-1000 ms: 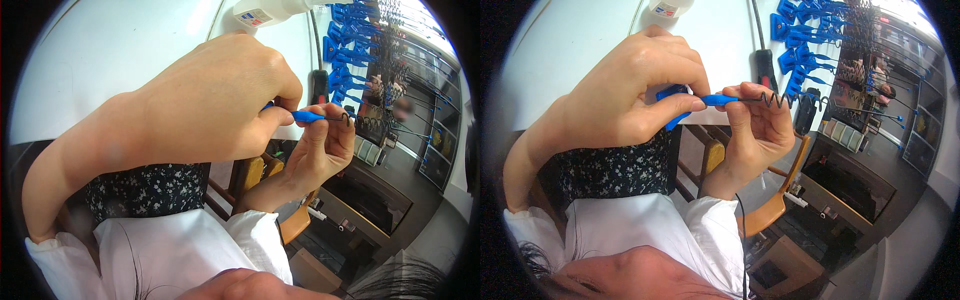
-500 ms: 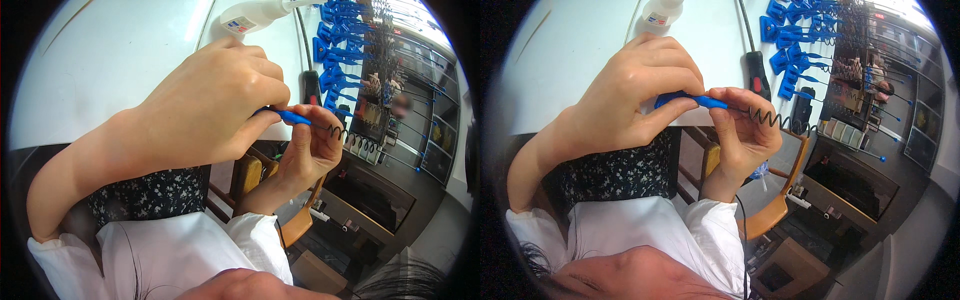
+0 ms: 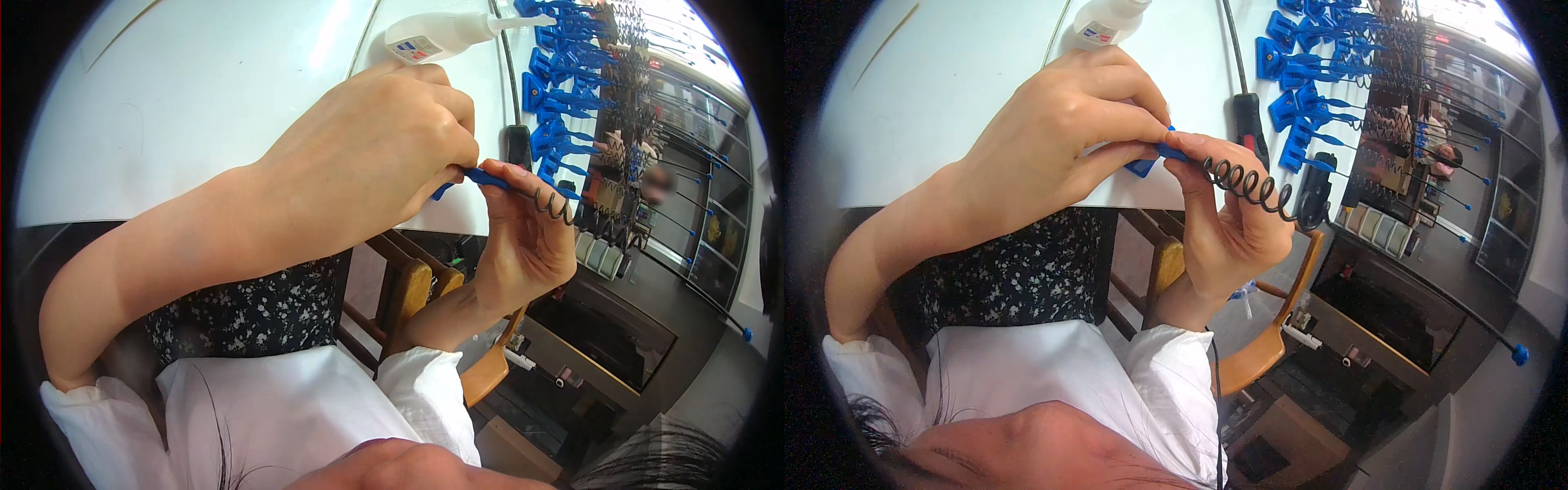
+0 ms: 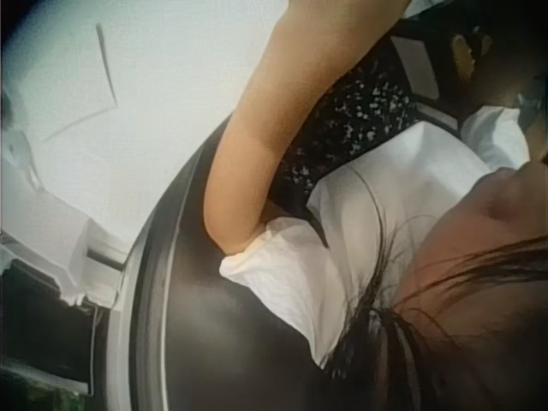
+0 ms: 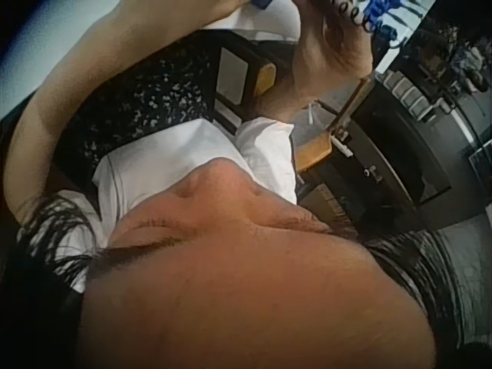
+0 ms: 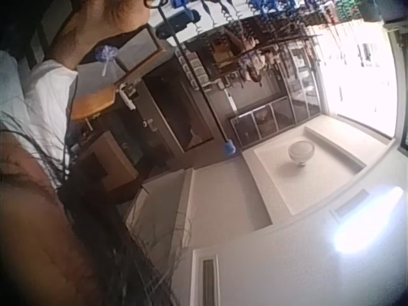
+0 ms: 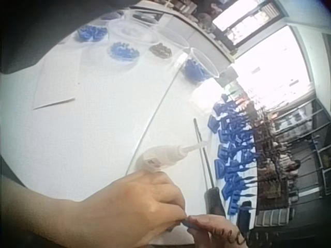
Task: Assembling small blue plastic components with springs and using a glue applicator at a workbench.
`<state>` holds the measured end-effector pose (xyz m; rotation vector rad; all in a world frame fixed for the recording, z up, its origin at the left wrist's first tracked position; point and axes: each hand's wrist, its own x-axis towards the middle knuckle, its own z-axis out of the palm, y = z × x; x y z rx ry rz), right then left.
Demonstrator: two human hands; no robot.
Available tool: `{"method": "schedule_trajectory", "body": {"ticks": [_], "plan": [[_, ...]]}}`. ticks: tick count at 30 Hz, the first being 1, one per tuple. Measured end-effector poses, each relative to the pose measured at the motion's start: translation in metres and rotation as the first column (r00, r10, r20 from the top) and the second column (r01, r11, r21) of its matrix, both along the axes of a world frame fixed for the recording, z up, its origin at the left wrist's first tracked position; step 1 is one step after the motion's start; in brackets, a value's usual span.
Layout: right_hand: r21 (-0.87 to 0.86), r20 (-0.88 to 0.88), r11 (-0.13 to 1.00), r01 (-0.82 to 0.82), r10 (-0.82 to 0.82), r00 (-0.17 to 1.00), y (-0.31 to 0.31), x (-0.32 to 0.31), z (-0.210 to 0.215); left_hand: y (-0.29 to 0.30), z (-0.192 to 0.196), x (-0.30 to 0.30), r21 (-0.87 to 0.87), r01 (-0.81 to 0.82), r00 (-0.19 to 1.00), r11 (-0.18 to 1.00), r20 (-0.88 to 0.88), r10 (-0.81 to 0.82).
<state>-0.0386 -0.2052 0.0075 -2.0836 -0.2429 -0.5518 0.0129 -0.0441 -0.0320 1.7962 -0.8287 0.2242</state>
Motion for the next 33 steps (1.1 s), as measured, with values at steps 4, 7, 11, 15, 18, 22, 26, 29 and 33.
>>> {"method": "schedule_trajectory", "body": {"ticks": [4, 7, 11, 15, 18, 22, 26, 29, 33], "plan": [[0.015, 0.028, 0.999, -0.044, 0.043, 0.999, -0.004, 0.002, -0.004, 0.0, 0.0, 0.0, -0.007, 0.017, 1.0, 1.0, -0.018, -0.017], [0.087, -0.027, 0.995, -0.05, 0.052, 0.998, -0.002, 0.001, -0.003, 0.0, -0.002, 0.0, -0.021, 0.01, 1.0, 1.0, -0.009, -0.011], [0.082, -0.038, 0.993, -0.083, 0.086, 0.996, -0.011, -0.002, -0.008, -0.001, -0.002, 0.001, -0.009, 0.021, 1.0, 1.0, 0.007, -0.021], [0.107, -0.055, 0.991, -0.074, 0.081, 0.995, -0.011, -0.005, -0.012, 0.005, 0.001, -0.003, 0.057, 0.045, 0.999, 0.997, -0.018, -0.044], [0.245, -0.042, 0.966, -0.078, 0.091, 0.995, -0.004, -0.004, -0.01, 0.011, 0.003, -0.008, 0.075, 0.033, 0.998, 0.997, -0.062, -0.029], [0.086, -0.104, 0.995, -0.041, 0.05, 0.993, -0.009, -0.002, -0.013, 0.013, 0.006, -0.01, 0.128, -0.028, 0.998, 0.991, -0.051, 0.034], [-0.019, -0.08, 0.997, -0.08, 0.078, 0.994, -0.014, -0.002, -0.02, 0.014, 0.006, -0.008, 0.11, -0.027, 0.997, 0.994, -0.071, 0.035], [0.109, -0.084, 0.993, -0.049, 0.058, 0.995, -0.011, -0.003, -0.024, 0.014, 0.005, -0.007, 0.104, -0.04, 0.997, 0.994, -0.064, 0.046], [0.093, -0.104, 0.996, -0.009, 0.018, 0.994, -0.009, -0.002, -0.024, 0.013, 0.006, -0.007, 0.094, -0.033, 0.996, 0.995, -0.084, 0.041]]}}
